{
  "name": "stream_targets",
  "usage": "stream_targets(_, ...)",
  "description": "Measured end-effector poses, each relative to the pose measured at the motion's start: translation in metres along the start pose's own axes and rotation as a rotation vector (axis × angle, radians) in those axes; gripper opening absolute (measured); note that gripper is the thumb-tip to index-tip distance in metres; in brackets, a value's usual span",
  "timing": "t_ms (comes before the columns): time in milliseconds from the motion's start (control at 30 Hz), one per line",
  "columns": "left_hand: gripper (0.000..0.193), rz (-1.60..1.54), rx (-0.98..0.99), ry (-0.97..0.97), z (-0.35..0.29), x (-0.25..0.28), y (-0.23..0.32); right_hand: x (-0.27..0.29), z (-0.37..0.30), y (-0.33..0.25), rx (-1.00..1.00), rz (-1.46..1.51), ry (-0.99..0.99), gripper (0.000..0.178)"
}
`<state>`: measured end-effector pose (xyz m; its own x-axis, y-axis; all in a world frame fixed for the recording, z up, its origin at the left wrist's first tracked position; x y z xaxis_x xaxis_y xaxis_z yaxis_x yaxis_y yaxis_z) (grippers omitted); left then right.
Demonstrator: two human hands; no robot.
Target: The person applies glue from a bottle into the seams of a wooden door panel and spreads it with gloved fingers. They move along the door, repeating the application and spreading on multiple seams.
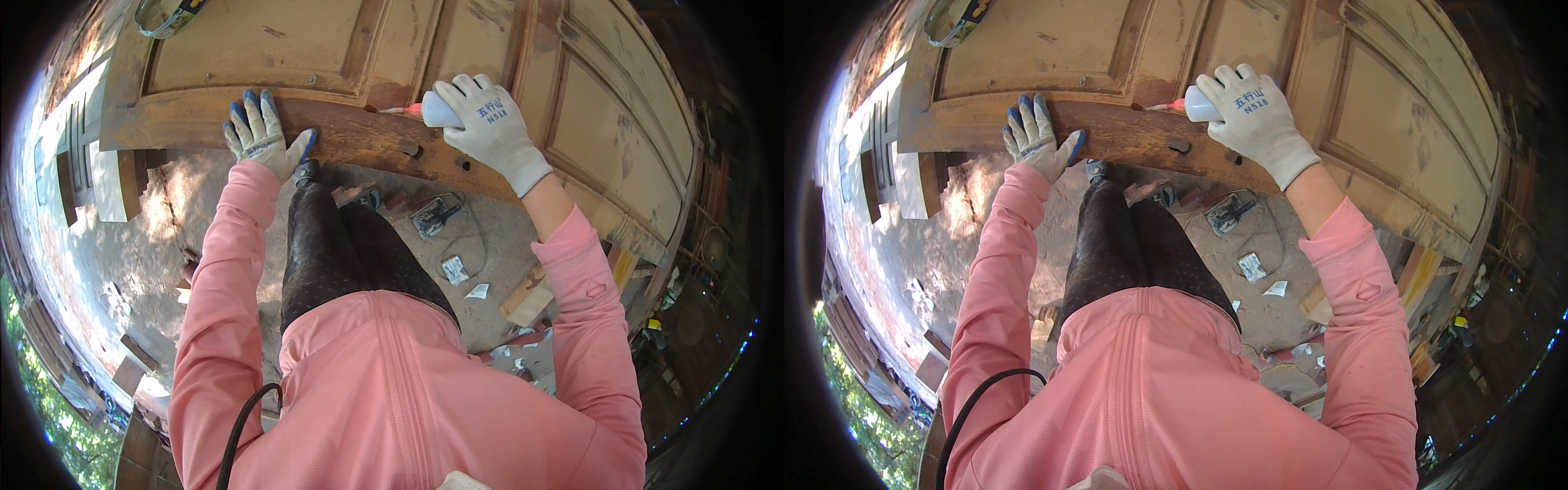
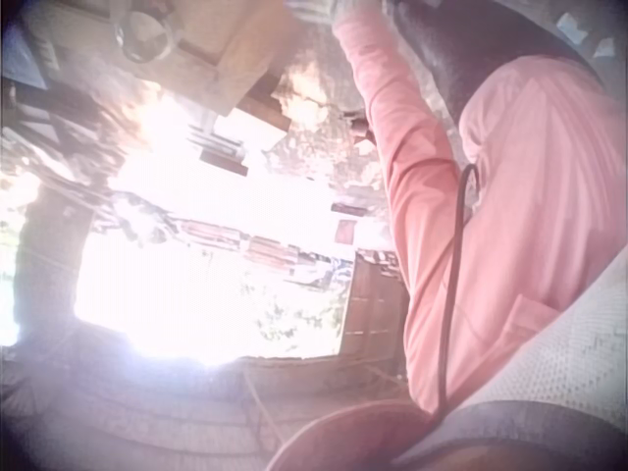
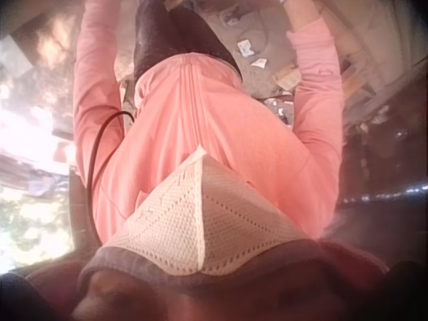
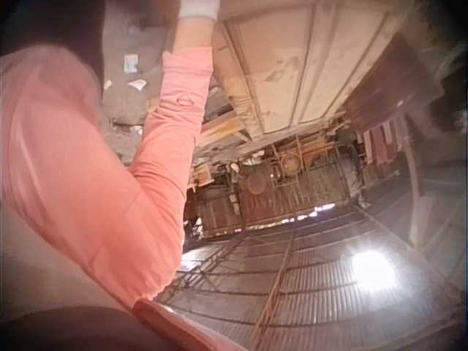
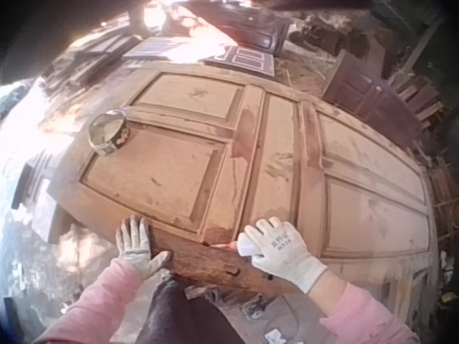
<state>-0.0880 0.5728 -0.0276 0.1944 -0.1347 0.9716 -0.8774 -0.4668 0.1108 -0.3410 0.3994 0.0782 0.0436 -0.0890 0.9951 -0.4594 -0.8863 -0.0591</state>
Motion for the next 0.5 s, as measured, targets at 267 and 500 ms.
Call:
stream_targets(267,0.109,0.006,-0.005,0.0,0.001,0.0,-0.001,0.001,-0.009,0.006,-0.03,-0.013,-0.004,0.053)
stream_targets(500,0.109,0.009,0.004,-0.015,0.002,-0.002,-0.003,0.003,-0.018,0.011,-0.045,-0.007,0.011,0.053)
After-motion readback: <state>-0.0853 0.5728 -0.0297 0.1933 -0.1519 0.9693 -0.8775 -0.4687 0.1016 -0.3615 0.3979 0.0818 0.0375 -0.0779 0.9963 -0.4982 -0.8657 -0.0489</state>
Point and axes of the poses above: each hand's wrist, its own z-axis towards the middle knuckle, its own x-axis out of the back of the hand, y = z × x, the point moved 8 cm from there along z, towards the middle knuckle, and after that the axes turned 1 degree about x, right-handed, at the moved point
